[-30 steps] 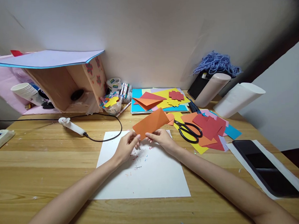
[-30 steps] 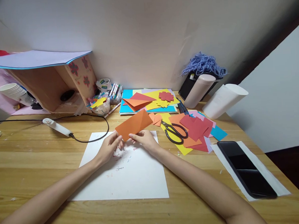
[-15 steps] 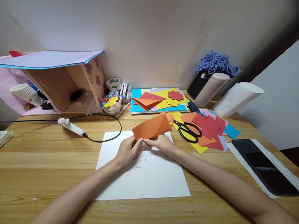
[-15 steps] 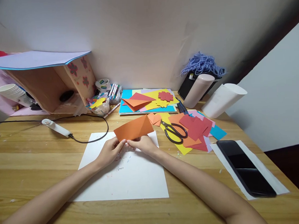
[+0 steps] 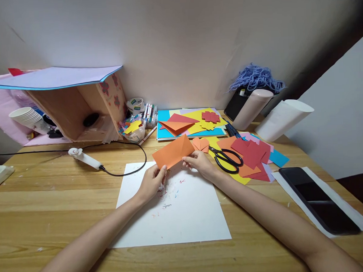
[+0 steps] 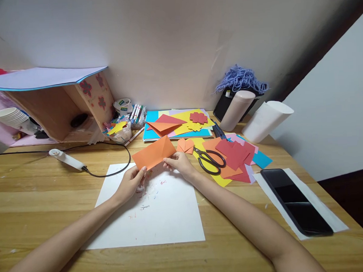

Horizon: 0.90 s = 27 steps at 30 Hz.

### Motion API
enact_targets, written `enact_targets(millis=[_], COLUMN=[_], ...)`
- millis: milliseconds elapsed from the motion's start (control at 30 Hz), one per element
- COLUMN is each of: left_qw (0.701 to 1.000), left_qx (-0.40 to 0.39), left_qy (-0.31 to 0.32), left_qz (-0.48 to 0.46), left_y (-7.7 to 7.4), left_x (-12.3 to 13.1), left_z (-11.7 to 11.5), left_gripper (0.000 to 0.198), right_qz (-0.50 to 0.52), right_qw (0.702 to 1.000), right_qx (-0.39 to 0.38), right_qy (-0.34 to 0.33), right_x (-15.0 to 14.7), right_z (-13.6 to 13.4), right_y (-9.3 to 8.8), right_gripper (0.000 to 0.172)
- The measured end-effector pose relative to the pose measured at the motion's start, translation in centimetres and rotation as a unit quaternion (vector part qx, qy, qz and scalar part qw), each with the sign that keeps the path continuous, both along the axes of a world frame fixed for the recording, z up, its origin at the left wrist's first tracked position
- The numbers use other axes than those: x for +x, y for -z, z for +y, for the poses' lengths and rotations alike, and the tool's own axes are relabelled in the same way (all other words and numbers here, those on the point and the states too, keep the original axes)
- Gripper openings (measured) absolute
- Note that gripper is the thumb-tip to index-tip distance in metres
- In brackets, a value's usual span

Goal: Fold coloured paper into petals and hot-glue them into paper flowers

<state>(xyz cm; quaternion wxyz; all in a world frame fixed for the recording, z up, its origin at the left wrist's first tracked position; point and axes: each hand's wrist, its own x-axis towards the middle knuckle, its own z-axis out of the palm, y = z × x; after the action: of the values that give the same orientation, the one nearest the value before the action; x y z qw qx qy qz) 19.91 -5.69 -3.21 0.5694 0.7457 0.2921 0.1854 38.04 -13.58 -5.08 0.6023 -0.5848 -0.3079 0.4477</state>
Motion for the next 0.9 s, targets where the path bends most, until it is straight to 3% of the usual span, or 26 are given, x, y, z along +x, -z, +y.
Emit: enact_targets(millis=[233,633,733,900], left_qw=[0.999,0.999,0.999,0.999], left_qx=[-0.023,-0.021,-0.028,-0.024], left_qy=[-0.021,-0.024,-0.022,-0.011], left_qz=[-0.014,-0.033,-0.039,-0.028], left_y=[0.1,0.3,0.2,-0.2], left_x=[0.0,-0.1,-0.1,-0.1], left_z=[0.2,0.3,0.2,-0.2], left_gripper=[0.034,0.033,0.032,0.032], right_qz=[-0.016,-0.053,-0.025,-0.028], right_qw=[0.992,0.952,0.97,0.997], right_qx=[0.039,0.115,0.108,0.068], right_qy=[0.115,0.277,0.215,-0.001], right_x=[0.3,1.1,0.6,-2.6], right_z=[0.0,-0.2,-0.4,-0.8], right_y=[-0.4,0.0,-0.3,-0.7], right_gripper=[0.018,0.016,0.02,0.028])
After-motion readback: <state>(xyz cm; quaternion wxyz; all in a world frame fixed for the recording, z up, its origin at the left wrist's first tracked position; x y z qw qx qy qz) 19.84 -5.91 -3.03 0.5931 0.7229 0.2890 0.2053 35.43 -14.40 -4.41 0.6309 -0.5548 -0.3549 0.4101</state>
